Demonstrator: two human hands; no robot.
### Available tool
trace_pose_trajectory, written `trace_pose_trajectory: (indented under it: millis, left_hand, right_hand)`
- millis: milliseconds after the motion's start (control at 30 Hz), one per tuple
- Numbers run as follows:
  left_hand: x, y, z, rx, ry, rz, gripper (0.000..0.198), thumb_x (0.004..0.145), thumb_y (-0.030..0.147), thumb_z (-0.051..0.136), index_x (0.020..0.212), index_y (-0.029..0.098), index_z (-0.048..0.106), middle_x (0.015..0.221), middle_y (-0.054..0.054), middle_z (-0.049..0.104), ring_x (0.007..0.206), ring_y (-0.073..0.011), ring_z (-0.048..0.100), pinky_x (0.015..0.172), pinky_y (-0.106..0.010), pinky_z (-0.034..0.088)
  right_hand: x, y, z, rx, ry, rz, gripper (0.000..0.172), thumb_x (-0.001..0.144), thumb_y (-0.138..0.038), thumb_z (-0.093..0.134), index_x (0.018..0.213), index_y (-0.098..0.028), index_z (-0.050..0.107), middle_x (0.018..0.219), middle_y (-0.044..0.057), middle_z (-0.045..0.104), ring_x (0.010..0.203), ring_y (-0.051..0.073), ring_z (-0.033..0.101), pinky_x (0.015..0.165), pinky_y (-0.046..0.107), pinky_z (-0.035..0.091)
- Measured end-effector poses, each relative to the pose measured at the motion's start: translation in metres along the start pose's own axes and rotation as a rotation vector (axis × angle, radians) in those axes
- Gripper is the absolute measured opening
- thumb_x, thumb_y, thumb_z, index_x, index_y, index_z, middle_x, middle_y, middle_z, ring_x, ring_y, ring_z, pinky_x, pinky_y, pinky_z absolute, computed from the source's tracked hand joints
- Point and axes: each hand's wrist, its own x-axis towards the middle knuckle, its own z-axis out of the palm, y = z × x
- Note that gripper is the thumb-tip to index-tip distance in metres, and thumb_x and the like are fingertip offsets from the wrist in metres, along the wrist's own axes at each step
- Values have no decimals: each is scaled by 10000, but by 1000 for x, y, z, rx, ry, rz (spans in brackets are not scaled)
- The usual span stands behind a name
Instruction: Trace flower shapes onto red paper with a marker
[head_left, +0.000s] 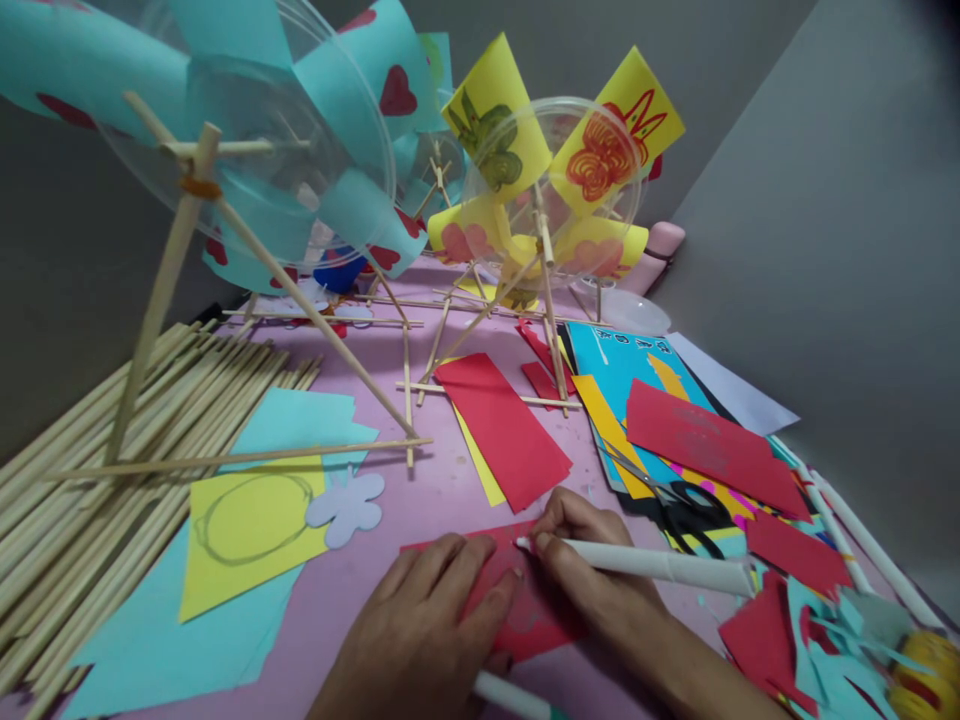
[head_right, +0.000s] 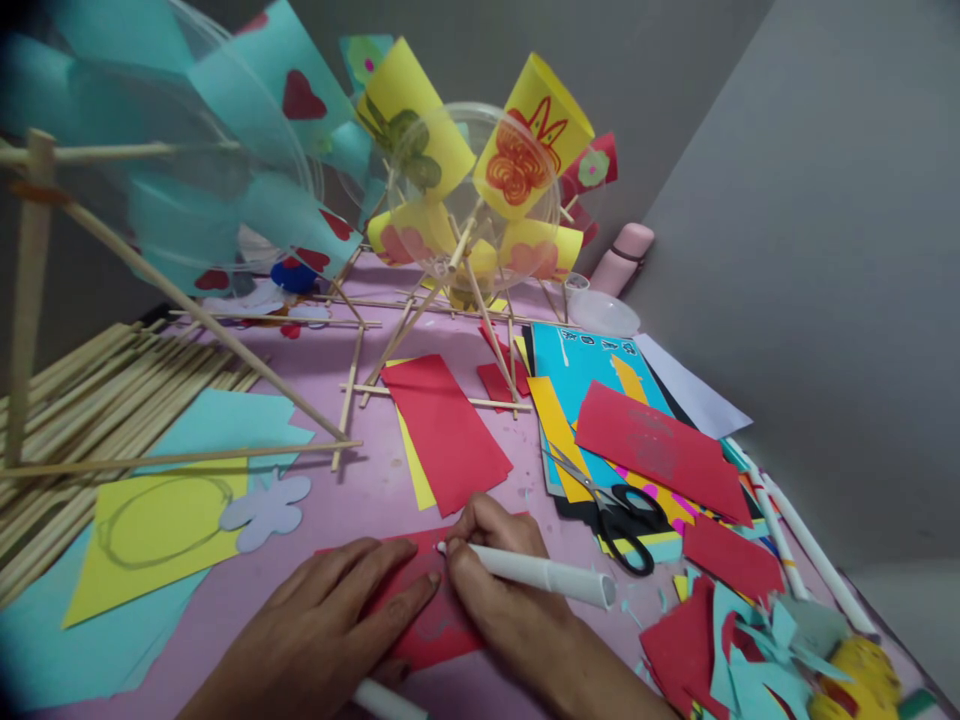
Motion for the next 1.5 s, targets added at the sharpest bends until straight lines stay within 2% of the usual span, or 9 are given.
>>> trace_pose_trajectory:
  millis: [133,300,533,767,1067,1500]
  left_hand:
    - [0,0,0,0,2,-8,296,894,282,536,1189,264,559,1187,-39,611,1028,-235,546,835,-374,461]
    - [0,1,-1,-8,-16,-14,302,882,274,550,1183,272,568,1194,-43,606,1027,-237,540,835,-371,460]
    - [1,1,-2,-13,-22,-19,304,870,273,571,1174,270,572,1185,-36,611,1015,-235,543,828,-367,466]
    - [0,0,0,-1,-2,-15,303,862,278,584,1165,271,573,1182,-36,616,1014,-232,547,834,-365,464]
    - [0,1,-1,-15,-16,-29,322,853,242,575,1171,284,566,1179,-27,613,1016,-233,550,834,-371,467]
    - [-2,-2,0,-10,31,-10,300,867,280,584,1164,245,559,1186,-28,628,1012,-231,565,835,-363,475]
  right_hand:
    - [1,0,0,36,1,2,120,760,-223,460,640,-221,452,544,-56,441,512,125,386,482,240,280]
    - [1,-1,-1,137,91,59,146,748,-267,483,615,-229,435,529,-66,413,484,117,339,457,239,266]
    - [1,-1,-1,116,72,62,135,742,-259,486,616,-226,454,527,-66,419,490,122,352,462,242,269]
    - [-1,-4,-2,161,214,43,146,721,-256,491,586,-230,440,519,-70,406,486,117,341,454,238,260]
    - [1,-2,-2,50,182,33,147,717,-243,460,577,-237,417,514,-66,395,488,124,345,451,244,259]
    - [1,-3,-1,151,185,84,135,703,-234,485,581,-231,427,497,-76,397,466,112,328,439,234,254]
